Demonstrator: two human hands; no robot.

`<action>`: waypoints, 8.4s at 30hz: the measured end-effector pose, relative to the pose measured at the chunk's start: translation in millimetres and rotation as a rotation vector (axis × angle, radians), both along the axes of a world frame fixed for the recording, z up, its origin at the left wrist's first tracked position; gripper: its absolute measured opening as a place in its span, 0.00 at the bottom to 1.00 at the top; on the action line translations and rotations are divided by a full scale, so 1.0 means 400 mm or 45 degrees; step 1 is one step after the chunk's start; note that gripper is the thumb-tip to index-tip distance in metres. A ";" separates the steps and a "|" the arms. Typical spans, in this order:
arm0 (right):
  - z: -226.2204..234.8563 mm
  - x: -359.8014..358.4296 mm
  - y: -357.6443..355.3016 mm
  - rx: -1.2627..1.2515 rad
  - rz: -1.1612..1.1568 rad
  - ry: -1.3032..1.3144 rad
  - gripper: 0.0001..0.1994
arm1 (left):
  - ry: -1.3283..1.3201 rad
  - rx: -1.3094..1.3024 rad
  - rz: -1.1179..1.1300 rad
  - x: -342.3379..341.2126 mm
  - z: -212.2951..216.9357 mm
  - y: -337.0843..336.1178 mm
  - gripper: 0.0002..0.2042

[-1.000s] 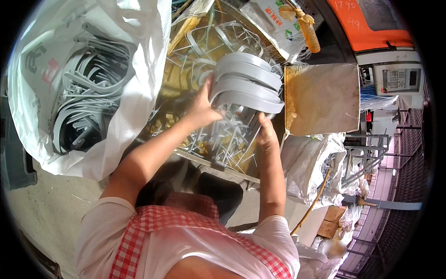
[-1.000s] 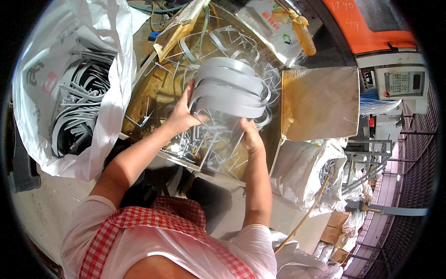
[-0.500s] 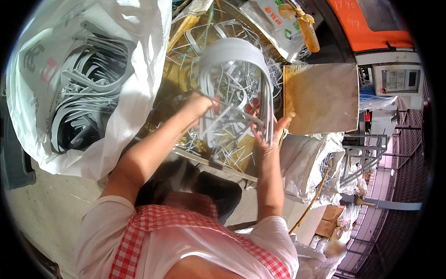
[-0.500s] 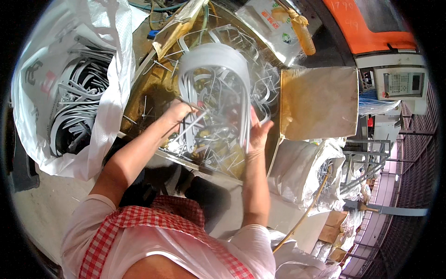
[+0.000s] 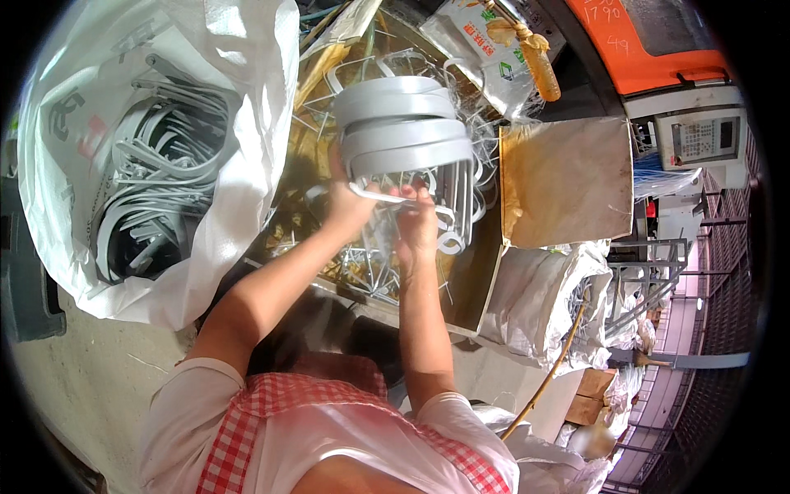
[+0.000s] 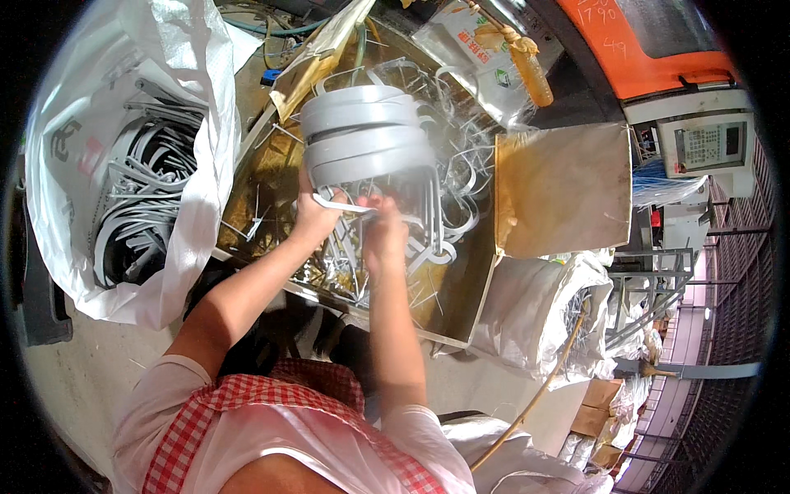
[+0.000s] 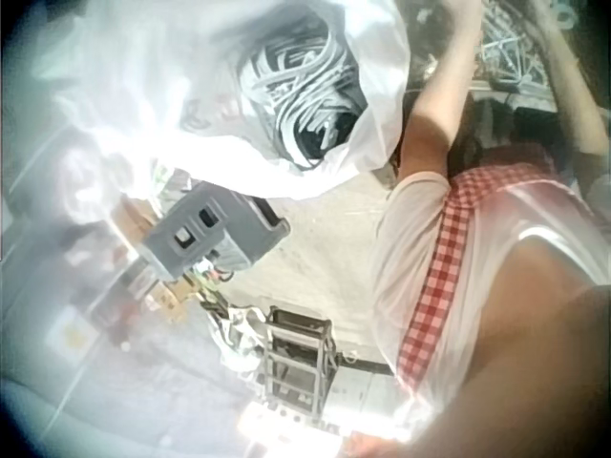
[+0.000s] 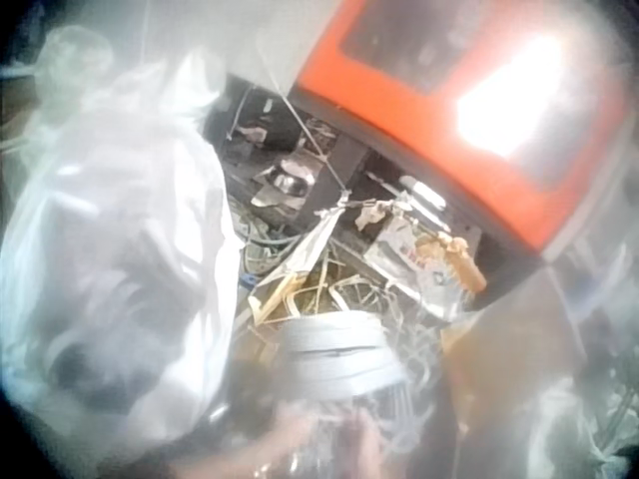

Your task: The person sorts plastic components from a tray and a large bag, placing them into a separate white bag and using a stick to move items in the tray.

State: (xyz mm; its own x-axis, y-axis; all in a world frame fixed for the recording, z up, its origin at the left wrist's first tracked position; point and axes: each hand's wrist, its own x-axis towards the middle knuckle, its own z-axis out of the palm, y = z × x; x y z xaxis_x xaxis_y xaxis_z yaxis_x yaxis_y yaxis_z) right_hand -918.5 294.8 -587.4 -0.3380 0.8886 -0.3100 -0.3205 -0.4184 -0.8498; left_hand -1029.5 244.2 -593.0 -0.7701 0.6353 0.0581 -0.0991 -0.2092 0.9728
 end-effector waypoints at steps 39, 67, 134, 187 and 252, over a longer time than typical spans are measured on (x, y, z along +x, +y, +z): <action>0.320 0.609 0.061 1.777 -0.570 -1.899 0.08 | -0.565 -0.279 -0.668 -0.007 -0.101 0.014 0.22; 0.535 -0.216 -0.221 1.229 0.798 -0.065 0.36 | -0.200 0.298 -0.037 -0.265 0.433 -0.599 0.39; -0.328 0.054 0.061 0.485 1.027 -1.258 0.33 | -0.351 -0.297 -0.251 -0.088 -0.120 -0.004 0.17; -0.266 0.229 0.052 -0.785 -0.632 -0.236 0.06 | -1.133 0.063 -0.196 -0.010 -0.097 0.026 0.09; -0.081 0.186 0.198 -0.623 -0.742 1.131 0.10 | -0.573 -0.096 -0.700 -0.086 -0.031 0.005 0.14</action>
State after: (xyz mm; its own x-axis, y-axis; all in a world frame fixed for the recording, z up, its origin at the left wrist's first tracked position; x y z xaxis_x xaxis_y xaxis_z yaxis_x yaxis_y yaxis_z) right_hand -844.0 374.2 -619.7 -0.1886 0.8319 -0.5219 -0.9723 -0.2328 -0.0195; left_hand -1063.9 246.0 -605.5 -0.2760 0.9282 -0.2495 -0.5665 0.0526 0.8224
